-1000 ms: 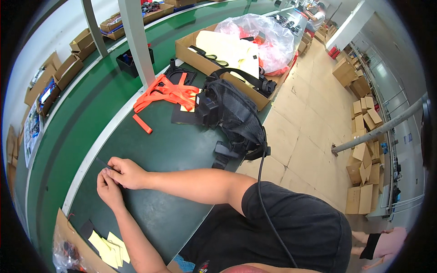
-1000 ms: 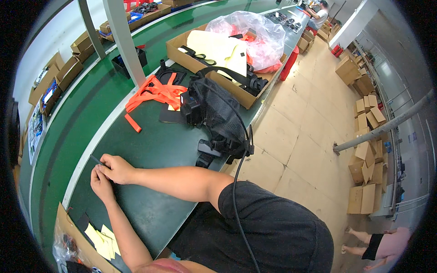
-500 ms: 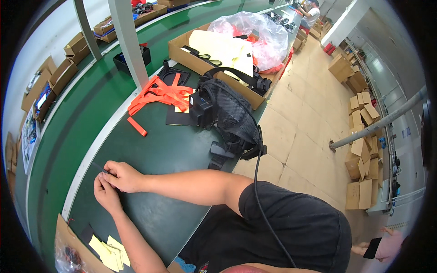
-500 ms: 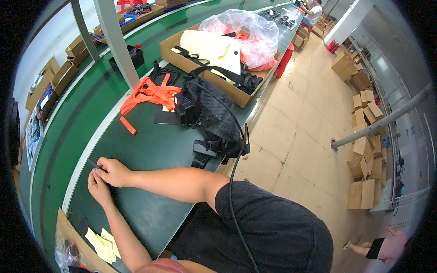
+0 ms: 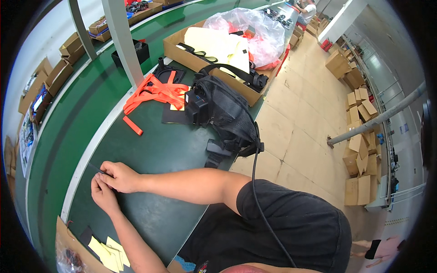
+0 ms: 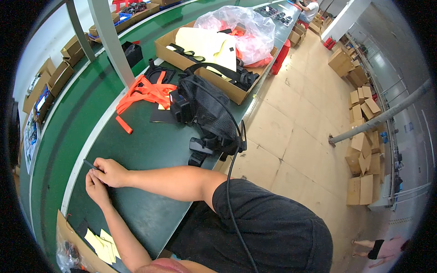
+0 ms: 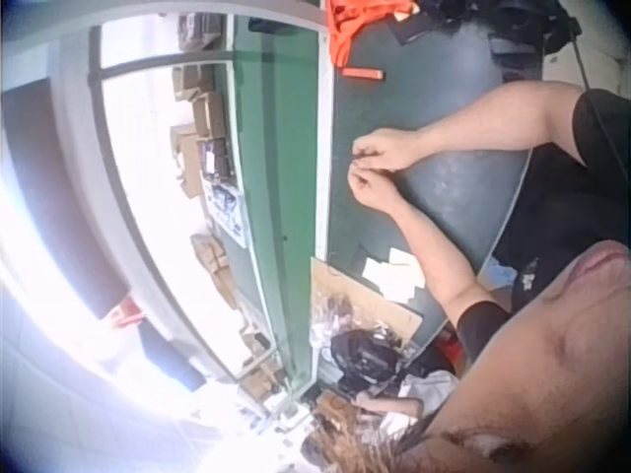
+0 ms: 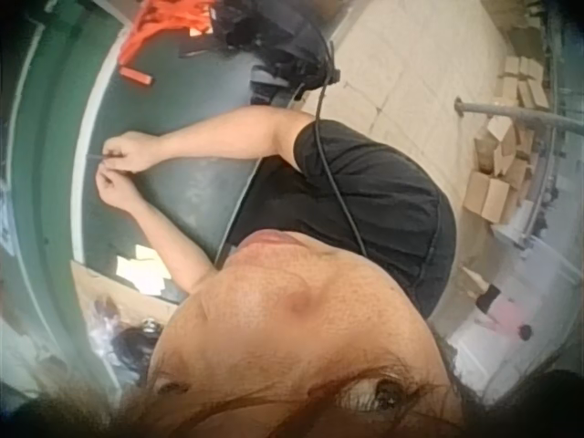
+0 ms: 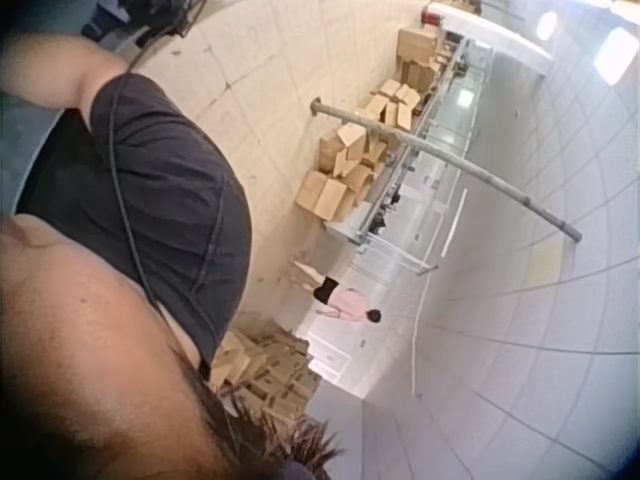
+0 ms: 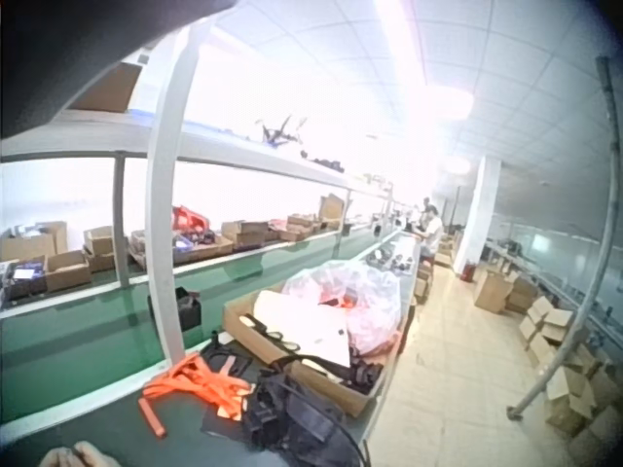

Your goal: Assembling a small speaker into its housing and connecting internal wires using tweezers.

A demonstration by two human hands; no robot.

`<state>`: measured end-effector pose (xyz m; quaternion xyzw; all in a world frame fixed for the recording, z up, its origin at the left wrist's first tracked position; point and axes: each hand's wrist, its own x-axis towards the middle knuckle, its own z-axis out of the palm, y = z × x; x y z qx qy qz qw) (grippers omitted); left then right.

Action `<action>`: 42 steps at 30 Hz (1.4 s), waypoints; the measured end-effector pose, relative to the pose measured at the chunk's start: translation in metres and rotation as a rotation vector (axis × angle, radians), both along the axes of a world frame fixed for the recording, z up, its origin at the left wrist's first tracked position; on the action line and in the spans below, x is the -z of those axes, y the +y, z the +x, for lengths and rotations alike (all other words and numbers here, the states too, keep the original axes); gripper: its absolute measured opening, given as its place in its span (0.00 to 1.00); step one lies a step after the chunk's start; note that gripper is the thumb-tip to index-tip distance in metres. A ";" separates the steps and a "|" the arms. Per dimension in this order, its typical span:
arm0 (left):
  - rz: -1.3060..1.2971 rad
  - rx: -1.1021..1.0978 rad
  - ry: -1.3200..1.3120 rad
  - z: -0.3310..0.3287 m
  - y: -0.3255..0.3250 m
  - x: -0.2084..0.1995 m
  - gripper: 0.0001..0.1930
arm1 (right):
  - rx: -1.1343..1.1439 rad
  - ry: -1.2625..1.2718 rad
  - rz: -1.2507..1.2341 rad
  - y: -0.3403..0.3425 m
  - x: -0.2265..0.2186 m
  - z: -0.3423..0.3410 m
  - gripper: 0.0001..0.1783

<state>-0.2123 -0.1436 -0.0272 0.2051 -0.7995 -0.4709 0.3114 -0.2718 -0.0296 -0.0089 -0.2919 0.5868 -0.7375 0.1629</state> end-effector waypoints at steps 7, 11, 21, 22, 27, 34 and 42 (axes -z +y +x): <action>0.019 0.019 -0.024 0.000 -0.006 0.002 0.16 | 0.000 0.034 -0.007 -0.001 0.002 -0.001 0.12; 0.060 0.026 -0.008 0.001 -0.007 0.009 0.16 | -0.006 0.023 0.005 -0.002 0.005 -0.001 0.12; 0.066 0.031 -0.016 0.003 -0.011 0.010 0.16 | -0.020 -0.001 -0.004 -0.005 0.005 0.002 0.11; 0.049 0.023 -0.016 0.002 -0.012 0.010 0.16 | -0.012 0.011 -0.026 -0.005 0.004 0.001 0.11; 0.073 0.059 -0.015 -0.009 0.000 0.015 0.16 | 0.028 0.034 0.015 0.010 0.007 -0.005 0.11; 0.047 0.014 -0.015 0.012 -0.020 0.005 0.15 | 0.034 0.081 -0.041 -0.016 0.006 0.009 0.12; 0.011 -0.081 -0.115 -0.001 0.019 -0.021 0.13 | -0.049 -0.194 0.016 0.008 0.009 -0.006 0.13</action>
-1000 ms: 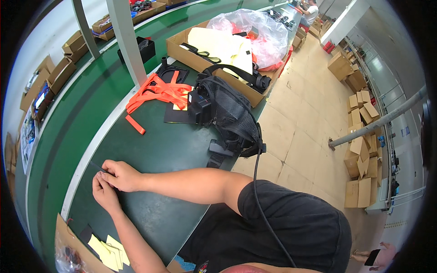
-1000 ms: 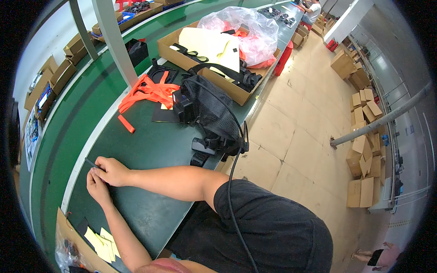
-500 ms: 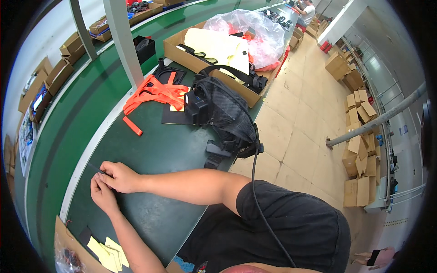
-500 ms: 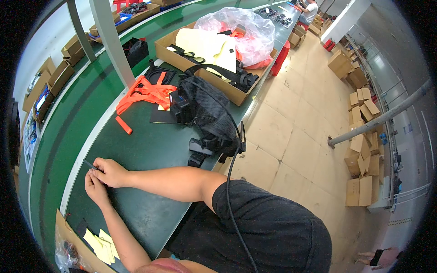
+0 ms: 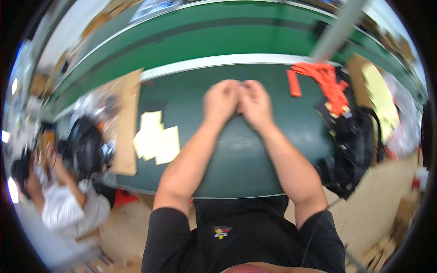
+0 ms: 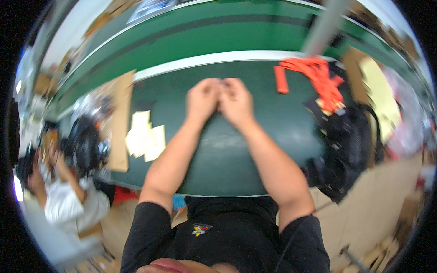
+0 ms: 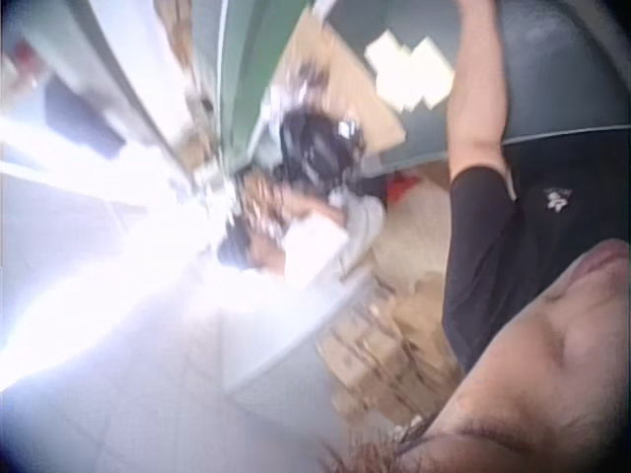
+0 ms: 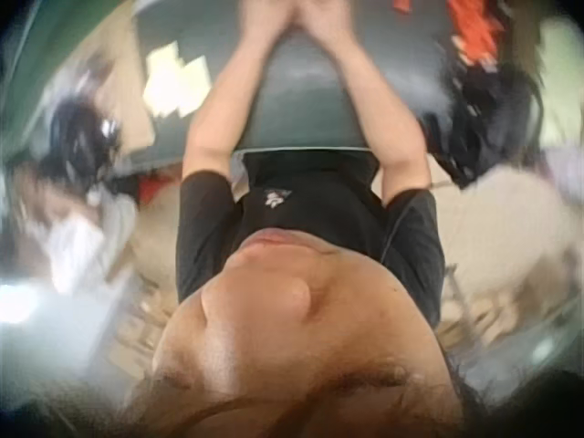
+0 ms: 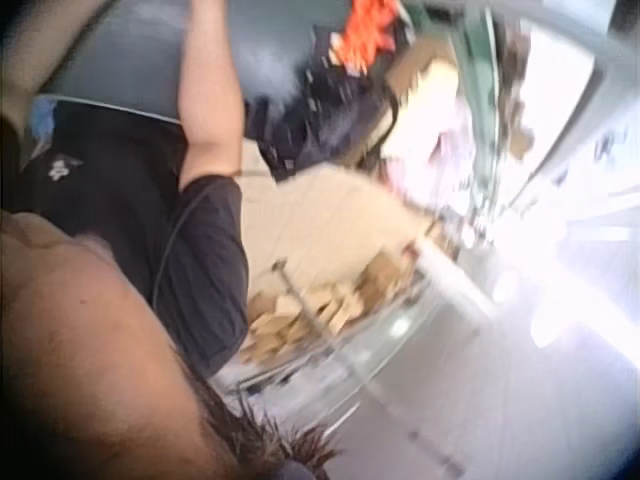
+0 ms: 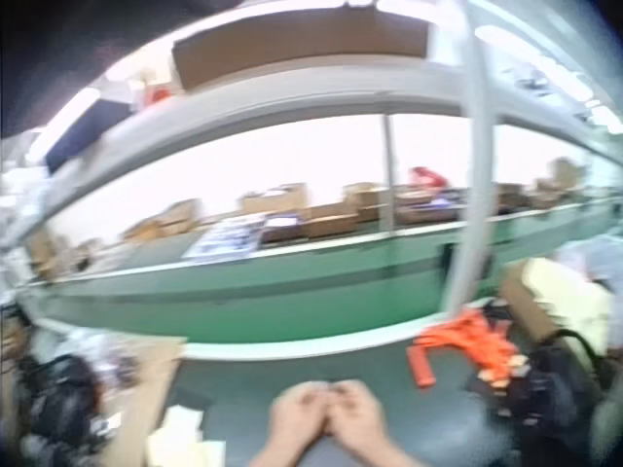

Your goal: Assembling a small speaker into its housing and connecting internal wires using tweezers.

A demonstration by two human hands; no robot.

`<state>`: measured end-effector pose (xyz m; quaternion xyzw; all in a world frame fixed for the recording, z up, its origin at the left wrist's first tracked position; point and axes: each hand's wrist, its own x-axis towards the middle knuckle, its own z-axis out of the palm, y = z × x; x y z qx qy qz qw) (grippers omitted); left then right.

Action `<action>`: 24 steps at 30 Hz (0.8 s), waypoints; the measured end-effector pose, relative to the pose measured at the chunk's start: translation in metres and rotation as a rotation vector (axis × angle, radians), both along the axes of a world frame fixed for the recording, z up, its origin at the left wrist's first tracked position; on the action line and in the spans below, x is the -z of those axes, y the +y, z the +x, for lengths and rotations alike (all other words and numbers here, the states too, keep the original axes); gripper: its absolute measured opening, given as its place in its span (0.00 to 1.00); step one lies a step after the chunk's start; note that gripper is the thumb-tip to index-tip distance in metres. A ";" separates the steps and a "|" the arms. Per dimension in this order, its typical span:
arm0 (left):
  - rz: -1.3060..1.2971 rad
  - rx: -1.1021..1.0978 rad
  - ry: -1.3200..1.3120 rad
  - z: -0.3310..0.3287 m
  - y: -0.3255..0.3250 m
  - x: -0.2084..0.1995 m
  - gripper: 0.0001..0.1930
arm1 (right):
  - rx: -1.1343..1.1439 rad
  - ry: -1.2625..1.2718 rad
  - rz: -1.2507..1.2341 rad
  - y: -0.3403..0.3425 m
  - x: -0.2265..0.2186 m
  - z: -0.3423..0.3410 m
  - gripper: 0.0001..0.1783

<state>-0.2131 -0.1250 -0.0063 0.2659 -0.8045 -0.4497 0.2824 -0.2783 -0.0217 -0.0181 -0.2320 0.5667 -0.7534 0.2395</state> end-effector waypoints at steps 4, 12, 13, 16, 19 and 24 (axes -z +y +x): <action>-0.092 -0.018 0.059 0.003 -0.006 0.004 0.13 | -0.099 -0.060 -0.065 -0.006 -0.001 0.003 0.11; -0.109 -0.020 0.065 0.009 -0.005 0.003 0.13 | -0.104 -0.075 -0.006 -0.006 -0.010 0.007 0.10; -0.145 -0.014 0.076 0.008 -0.005 0.002 0.13 | -0.105 -0.074 -0.004 -0.006 -0.010 0.006 0.10; -0.124 -0.012 0.064 0.008 -0.006 0.001 0.13 | -0.097 -0.066 -0.006 -0.008 -0.011 0.006 0.10; -0.158 -0.025 0.082 0.007 -0.007 0.001 0.13 | -0.106 -0.077 -0.017 -0.009 -0.010 0.006 0.10; -0.109 -0.019 0.060 0.009 -0.006 -0.005 0.13 | -0.092 -0.046 -0.008 -0.009 -0.010 0.007 0.10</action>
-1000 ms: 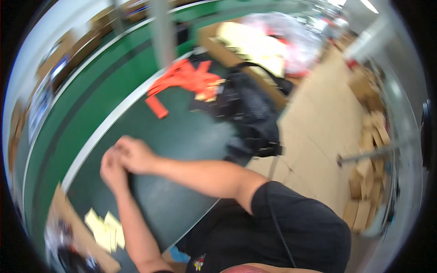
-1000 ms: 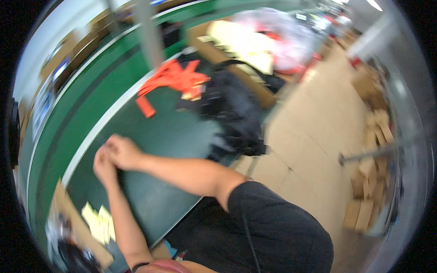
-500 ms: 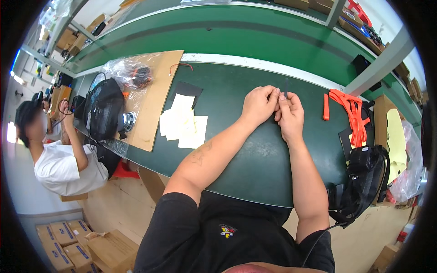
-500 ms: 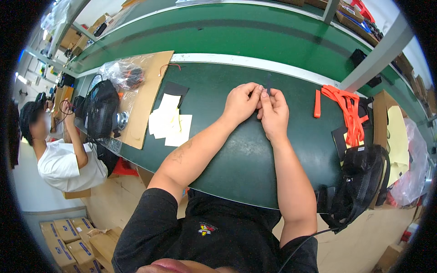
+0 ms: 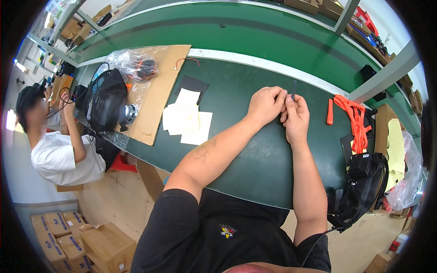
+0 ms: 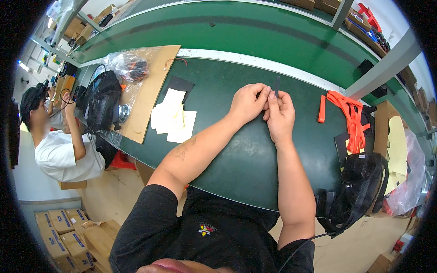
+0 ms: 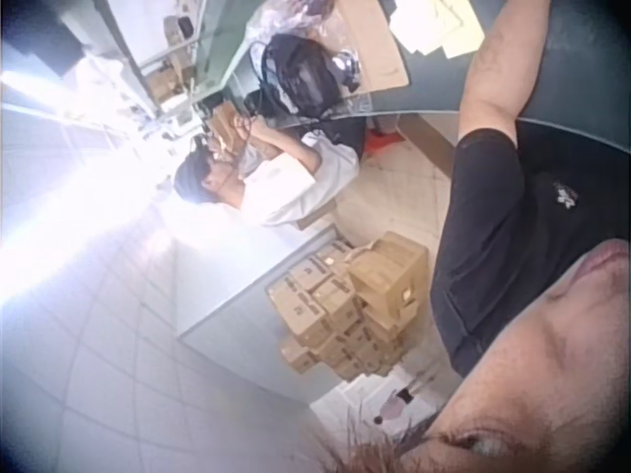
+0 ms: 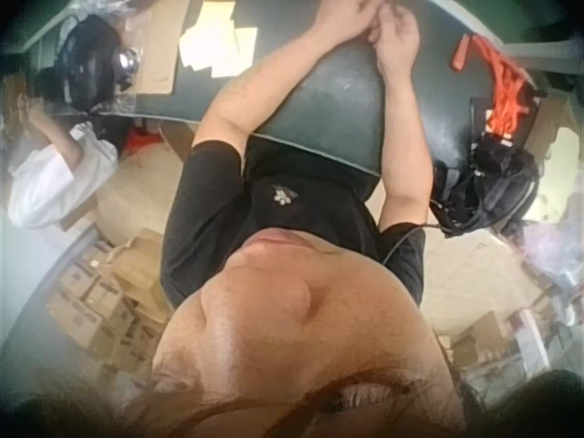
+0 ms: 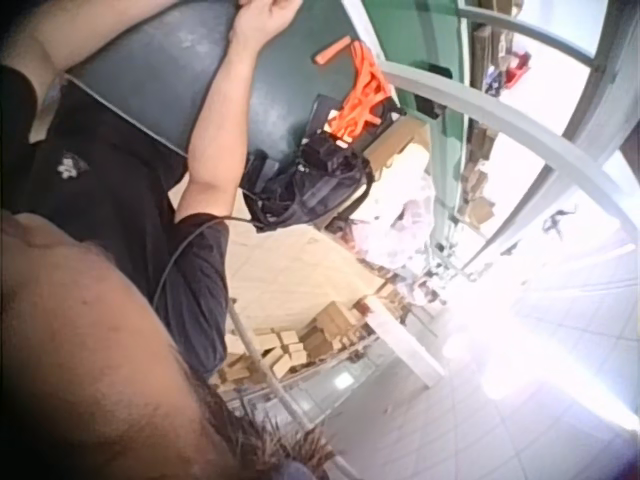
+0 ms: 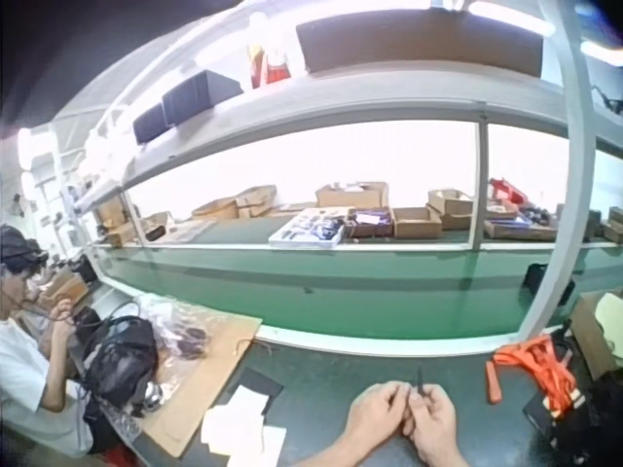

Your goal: Assembling a small speaker into its housing and connecting internal wires using tweezers.

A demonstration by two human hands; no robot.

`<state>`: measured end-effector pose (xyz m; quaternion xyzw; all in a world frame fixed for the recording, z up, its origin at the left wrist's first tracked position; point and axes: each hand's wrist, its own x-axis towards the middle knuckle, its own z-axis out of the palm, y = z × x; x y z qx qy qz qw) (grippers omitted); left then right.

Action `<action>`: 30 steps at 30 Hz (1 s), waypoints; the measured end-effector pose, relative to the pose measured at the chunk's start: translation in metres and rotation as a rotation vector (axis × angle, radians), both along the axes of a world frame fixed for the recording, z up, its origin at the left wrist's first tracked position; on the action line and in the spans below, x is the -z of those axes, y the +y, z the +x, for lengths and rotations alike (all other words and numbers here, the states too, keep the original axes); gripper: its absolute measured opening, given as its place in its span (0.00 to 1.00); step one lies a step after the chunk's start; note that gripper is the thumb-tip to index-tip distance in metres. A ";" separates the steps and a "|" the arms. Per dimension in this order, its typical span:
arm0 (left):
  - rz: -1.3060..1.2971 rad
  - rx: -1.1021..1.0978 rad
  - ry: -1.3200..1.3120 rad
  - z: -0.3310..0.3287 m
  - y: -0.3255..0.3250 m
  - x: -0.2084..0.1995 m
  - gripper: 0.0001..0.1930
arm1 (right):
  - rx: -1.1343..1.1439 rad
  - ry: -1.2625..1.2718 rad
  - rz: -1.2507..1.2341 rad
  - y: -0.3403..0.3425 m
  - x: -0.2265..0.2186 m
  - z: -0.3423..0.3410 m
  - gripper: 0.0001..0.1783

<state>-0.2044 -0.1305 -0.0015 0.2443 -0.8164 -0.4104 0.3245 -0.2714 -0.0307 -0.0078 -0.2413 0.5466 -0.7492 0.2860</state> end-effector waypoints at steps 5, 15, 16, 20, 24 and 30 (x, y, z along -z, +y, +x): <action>-0.020 0.000 0.049 -0.001 0.001 0.001 0.13 | -0.003 -0.007 0.000 0.002 0.000 -0.001 0.10; -0.039 0.009 -0.018 0.003 -0.003 0.005 0.12 | -0.018 -0.010 -0.002 0.001 0.001 0.003 0.10; -0.056 -0.001 0.019 0.004 -0.004 0.006 0.12 | -0.017 -0.015 0.001 0.000 0.000 0.005 0.10; -0.064 0.007 0.004 0.002 -0.002 0.007 0.12 | -0.010 -0.001 -0.015 0.000 0.001 0.002 0.10; 0.033 0.028 0.017 -0.016 0.003 0.009 0.11 | 0.089 0.076 0.042 0.010 0.002 -0.011 0.11; 0.176 0.046 -0.034 0.006 -0.015 0.026 0.12 | 0.169 0.319 0.030 -0.011 0.025 0.003 0.11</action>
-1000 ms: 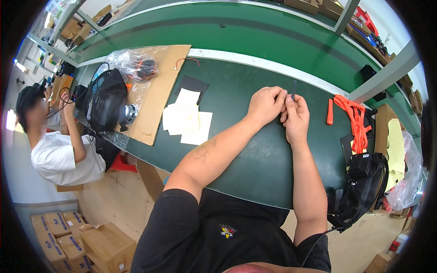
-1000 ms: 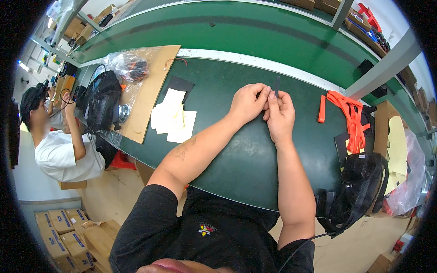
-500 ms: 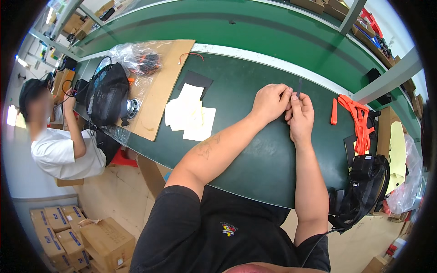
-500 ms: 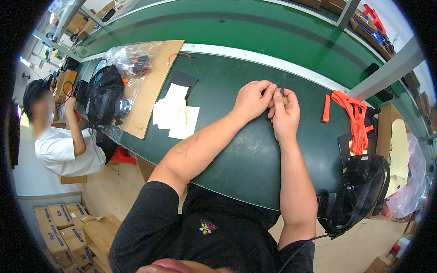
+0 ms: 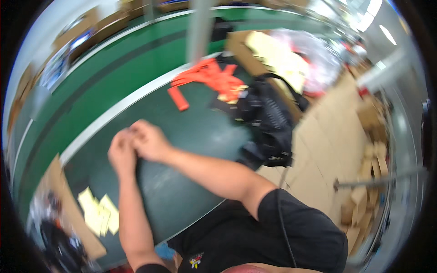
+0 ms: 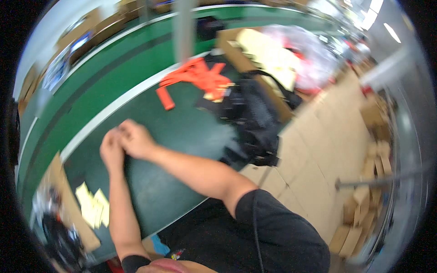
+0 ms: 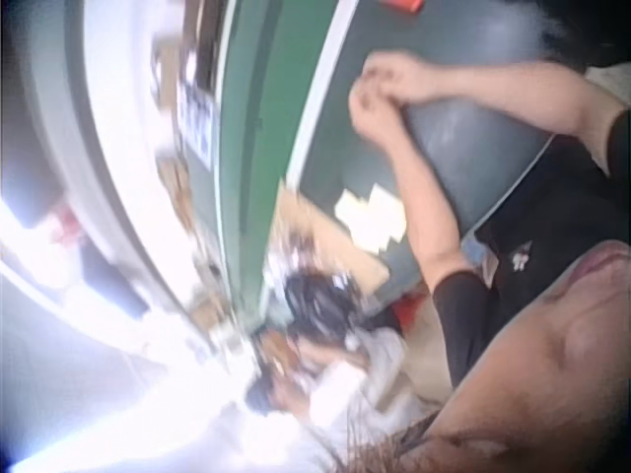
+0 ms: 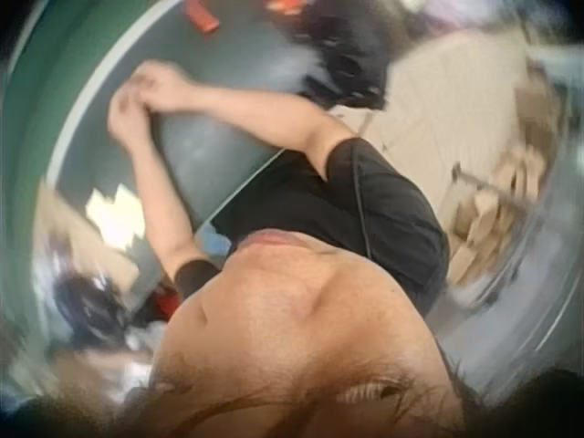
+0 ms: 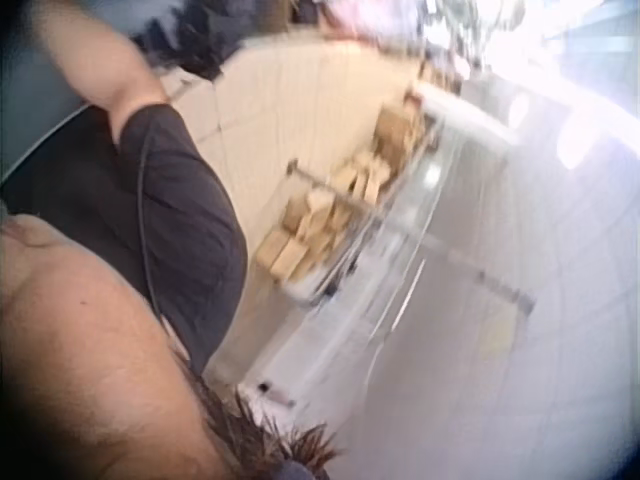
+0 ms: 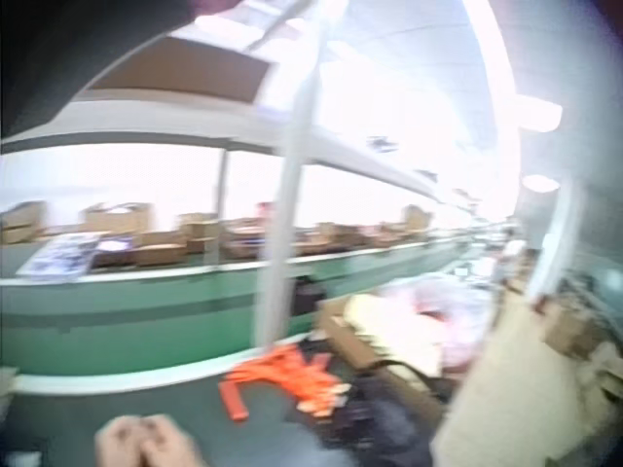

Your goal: Assembling a small speaker into its housing and connecting internal wires using tweezers.

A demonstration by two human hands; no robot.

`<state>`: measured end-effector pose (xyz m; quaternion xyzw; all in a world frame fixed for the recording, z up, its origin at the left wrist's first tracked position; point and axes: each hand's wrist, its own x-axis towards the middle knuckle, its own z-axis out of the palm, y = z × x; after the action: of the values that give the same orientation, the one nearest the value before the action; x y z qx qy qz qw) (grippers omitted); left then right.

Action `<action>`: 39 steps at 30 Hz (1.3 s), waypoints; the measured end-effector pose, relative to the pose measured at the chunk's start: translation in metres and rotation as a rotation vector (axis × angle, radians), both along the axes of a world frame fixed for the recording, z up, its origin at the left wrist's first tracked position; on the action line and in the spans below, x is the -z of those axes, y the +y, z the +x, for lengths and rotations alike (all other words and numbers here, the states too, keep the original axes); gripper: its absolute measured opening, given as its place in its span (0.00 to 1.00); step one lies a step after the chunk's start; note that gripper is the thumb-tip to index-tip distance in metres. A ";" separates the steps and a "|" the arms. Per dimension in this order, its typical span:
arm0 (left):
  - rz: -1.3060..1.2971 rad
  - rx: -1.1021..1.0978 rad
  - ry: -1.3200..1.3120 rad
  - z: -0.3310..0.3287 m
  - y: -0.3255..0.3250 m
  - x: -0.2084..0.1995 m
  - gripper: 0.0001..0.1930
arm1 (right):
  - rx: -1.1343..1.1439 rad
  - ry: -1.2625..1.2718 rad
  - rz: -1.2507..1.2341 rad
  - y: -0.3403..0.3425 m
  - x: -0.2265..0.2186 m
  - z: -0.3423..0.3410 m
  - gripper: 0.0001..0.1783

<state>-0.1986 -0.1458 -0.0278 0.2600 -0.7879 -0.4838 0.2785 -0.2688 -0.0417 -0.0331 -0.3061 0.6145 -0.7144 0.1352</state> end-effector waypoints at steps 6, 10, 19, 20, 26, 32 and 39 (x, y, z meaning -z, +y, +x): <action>-0.054 0.105 0.029 -0.018 0.004 -0.002 0.14 | -0.080 -0.096 -0.049 0.016 -0.016 -0.010 0.10; -0.033 0.082 0.022 -0.011 -0.002 0.005 0.14 | -0.075 -0.105 -0.082 0.014 -0.021 -0.002 0.09; -0.047 0.070 0.017 -0.012 -0.010 0.005 0.15 | -0.079 -0.123 -0.058 0.011 -0.026 -0.002 0.11; -0.020 0.078 -0.001 -0.011 -0.011 0.005 0.16 | -0.074 -0.125 -0.057 0.012 -0.025 -0.002 0.11; -0.085 0.068 0.031 -0.013 -0.007 0.007 0.16 | -0.067 -0.098 0.001 0.015 -0.023 -0.004 0.10; -0.075 0.082 0.050 -0.012 -0.004 0.005 0.16 | -0.067 -0.095 -0.041 0.015 -0.023 -0.003 0.10; -0.014 0.094 0.102 -0.014 -0.004 0.008 0.16 | -0.041 -0.053 -0.041 0.013 -0.024 -0.004 0.11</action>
<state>-0.2123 -0.1501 -0.0361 0.1960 -0.7873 -0.5035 0.2972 -0.2724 -0.0283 -0.0094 -0.3023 0.5896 -0.7318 0.1598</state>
